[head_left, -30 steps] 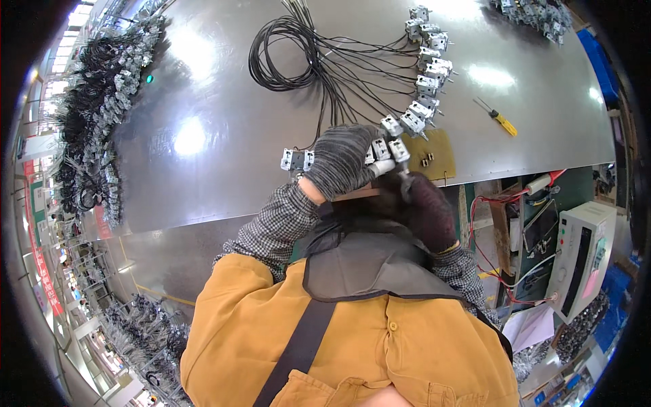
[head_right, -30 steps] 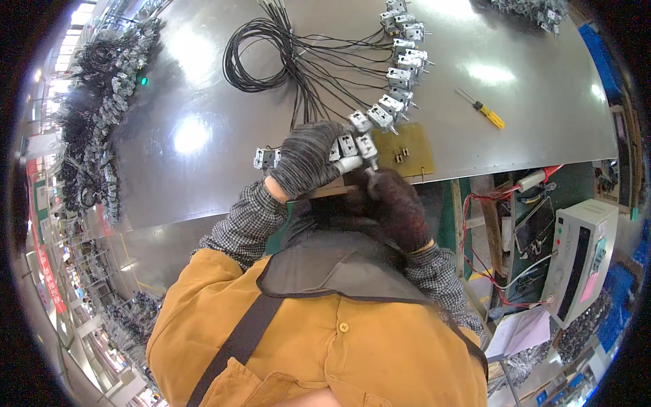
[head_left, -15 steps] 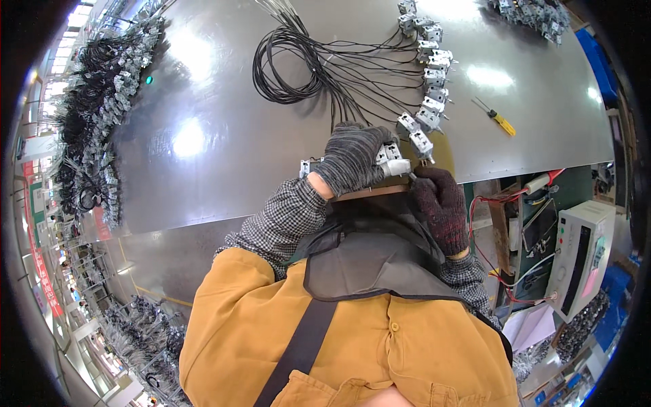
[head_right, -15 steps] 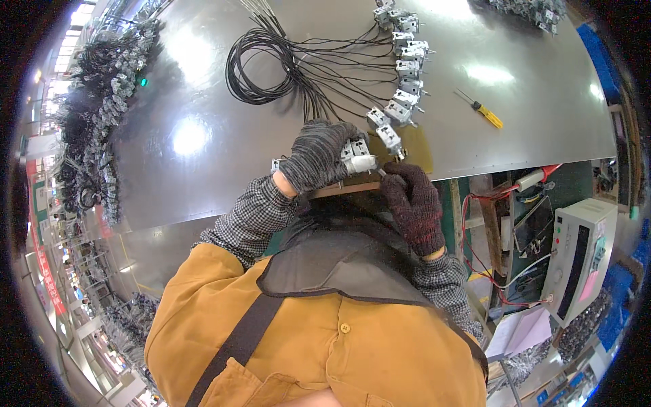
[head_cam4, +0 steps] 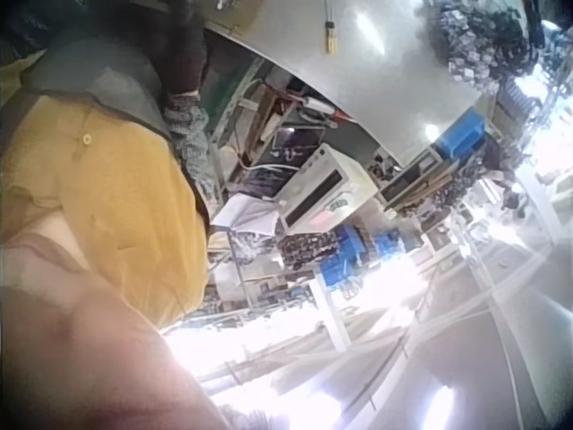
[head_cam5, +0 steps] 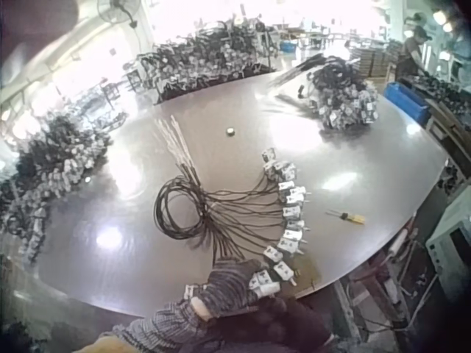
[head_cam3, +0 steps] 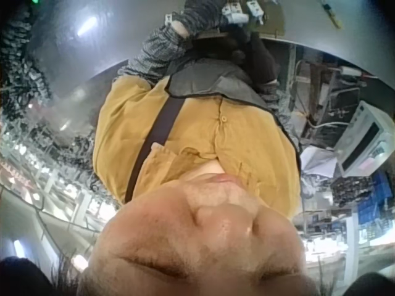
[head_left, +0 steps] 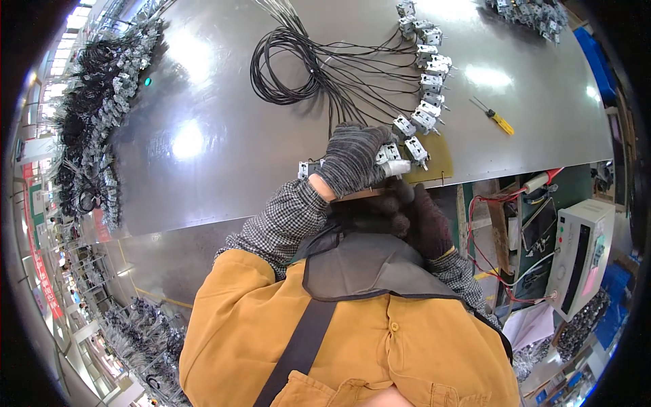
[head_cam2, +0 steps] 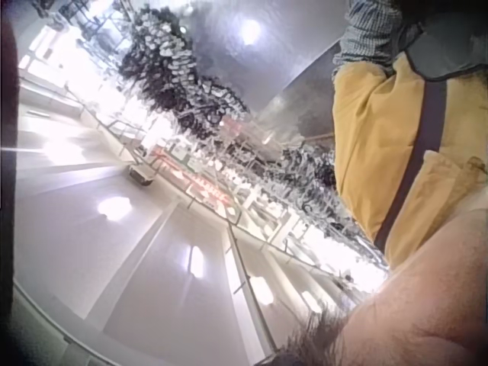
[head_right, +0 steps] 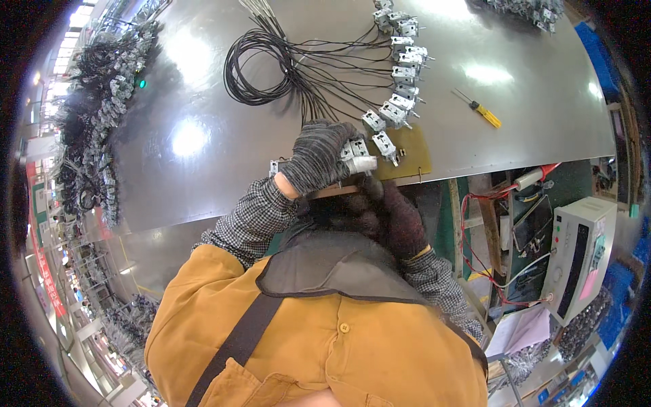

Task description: Connect individual wires from a large bundle into specific electrical components on an assembly board.

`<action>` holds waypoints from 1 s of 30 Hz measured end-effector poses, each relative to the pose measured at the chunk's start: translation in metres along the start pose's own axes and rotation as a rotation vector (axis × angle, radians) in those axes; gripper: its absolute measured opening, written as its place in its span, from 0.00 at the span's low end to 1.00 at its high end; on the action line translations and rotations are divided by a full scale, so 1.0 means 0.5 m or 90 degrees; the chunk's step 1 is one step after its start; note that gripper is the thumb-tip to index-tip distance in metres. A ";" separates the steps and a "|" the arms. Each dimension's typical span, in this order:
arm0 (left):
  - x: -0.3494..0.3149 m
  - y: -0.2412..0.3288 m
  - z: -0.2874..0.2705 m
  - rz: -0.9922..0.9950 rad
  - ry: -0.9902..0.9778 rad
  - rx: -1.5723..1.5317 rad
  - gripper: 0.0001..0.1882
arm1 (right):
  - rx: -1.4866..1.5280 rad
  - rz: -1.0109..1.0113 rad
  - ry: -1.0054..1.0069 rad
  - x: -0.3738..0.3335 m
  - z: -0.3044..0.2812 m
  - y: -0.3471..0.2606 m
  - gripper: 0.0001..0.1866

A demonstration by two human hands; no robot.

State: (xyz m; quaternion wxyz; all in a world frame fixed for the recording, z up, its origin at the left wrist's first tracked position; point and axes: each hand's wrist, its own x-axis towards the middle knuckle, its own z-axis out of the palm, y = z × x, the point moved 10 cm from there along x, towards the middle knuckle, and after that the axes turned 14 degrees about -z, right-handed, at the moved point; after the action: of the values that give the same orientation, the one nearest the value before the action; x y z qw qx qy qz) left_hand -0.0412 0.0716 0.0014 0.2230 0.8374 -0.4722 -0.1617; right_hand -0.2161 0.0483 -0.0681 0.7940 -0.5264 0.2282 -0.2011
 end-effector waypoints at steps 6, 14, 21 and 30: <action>-0.012 0.018 -0.007 0.032 0.001 -0.014 0.33 | -0.428 -0.178 0.014 0.020 0.002 -0.064 0.15; -0.016 0.026 -0.011 0.056 0.056 -0.025 0.33 | -0.356 -0.137 0.005 0.024 -0.002 -0.064 0.12; -0.012 0.027 -0.010 0.041 0.056 -0.051 0.32 | -0.395 -0.174 -0.064 0.027 0.012 -0.060 0.18; -0.013 0.018 -0.020 0.003 0.072 -0.106 0.30 | -0.229 -0.055 -0.052 0.006 -0.023 0.009 0.20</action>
State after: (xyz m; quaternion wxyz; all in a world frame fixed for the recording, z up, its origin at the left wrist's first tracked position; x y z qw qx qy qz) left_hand -0.0460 0.0751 0.0152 0.3182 0.8226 -0.4460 -0.1521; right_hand -0.2201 0.0398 -0.0765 0.6862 -0.6769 0.2052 -0.1697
